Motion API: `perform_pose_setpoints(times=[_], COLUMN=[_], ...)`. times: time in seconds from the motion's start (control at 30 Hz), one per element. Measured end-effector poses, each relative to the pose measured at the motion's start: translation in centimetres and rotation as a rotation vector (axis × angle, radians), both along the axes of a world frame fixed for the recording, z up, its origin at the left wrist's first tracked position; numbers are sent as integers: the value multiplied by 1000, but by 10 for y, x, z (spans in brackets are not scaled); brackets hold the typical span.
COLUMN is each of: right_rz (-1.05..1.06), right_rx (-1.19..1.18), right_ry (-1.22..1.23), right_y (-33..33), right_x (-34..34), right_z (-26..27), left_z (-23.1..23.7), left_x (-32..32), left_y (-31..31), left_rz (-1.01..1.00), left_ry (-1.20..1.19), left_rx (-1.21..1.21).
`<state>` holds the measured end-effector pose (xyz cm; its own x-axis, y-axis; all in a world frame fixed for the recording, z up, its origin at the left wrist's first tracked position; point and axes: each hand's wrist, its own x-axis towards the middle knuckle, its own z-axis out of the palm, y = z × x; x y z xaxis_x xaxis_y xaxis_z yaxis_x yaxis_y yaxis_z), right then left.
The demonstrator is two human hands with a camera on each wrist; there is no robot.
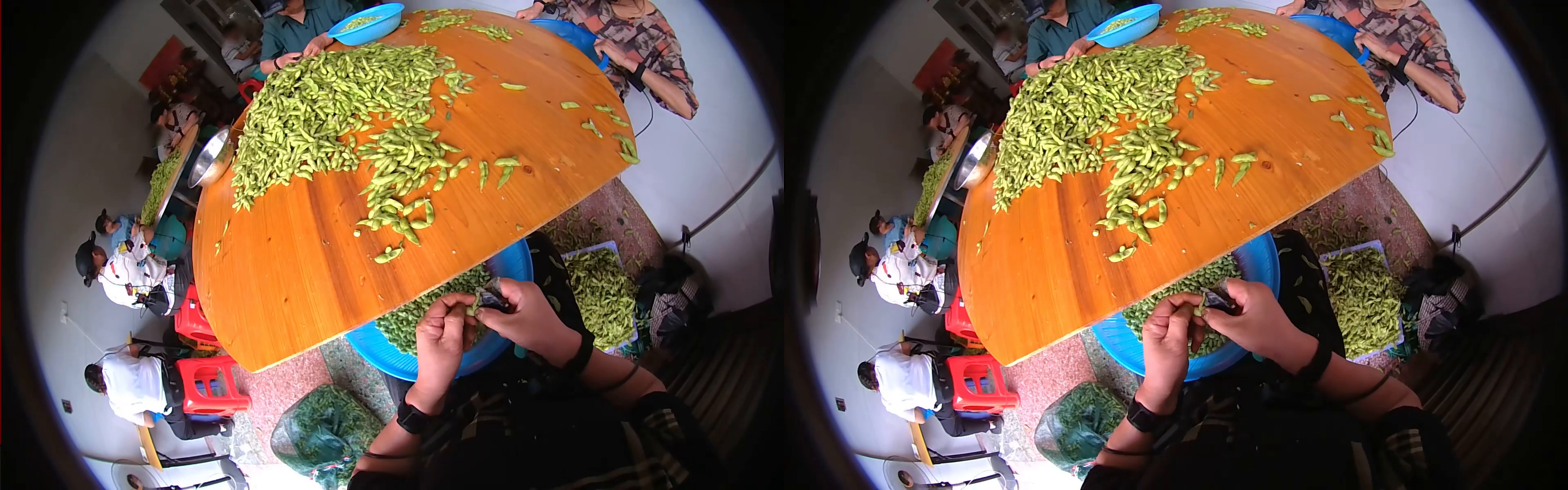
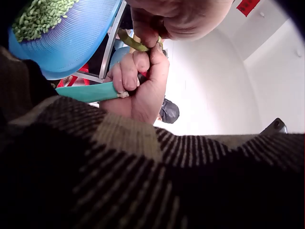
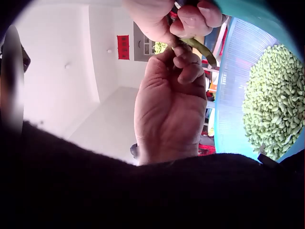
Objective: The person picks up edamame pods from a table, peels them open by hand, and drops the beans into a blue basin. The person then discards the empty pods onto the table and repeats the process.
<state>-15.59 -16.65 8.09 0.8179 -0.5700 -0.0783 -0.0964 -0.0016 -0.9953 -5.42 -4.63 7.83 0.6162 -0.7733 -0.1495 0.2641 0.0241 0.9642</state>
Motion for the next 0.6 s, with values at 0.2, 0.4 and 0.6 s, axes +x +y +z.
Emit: perform_pose_setpoints(times=[0.2,0.4,0.6], right_rz=[138,170,48], right_rx=[472,646,-268], right_ry=[114,119,28], right_y=[-6,-15,-7], right_x=[-6,-3,1], right_z=[23,26,9], left_z=[-7,-12,-17], left_x=[0,5,9], left_y=[2,3,6], left_rz=[-20,-81,-7], left_ry=[107,193,-652], left_rx=[-106,-169,20])
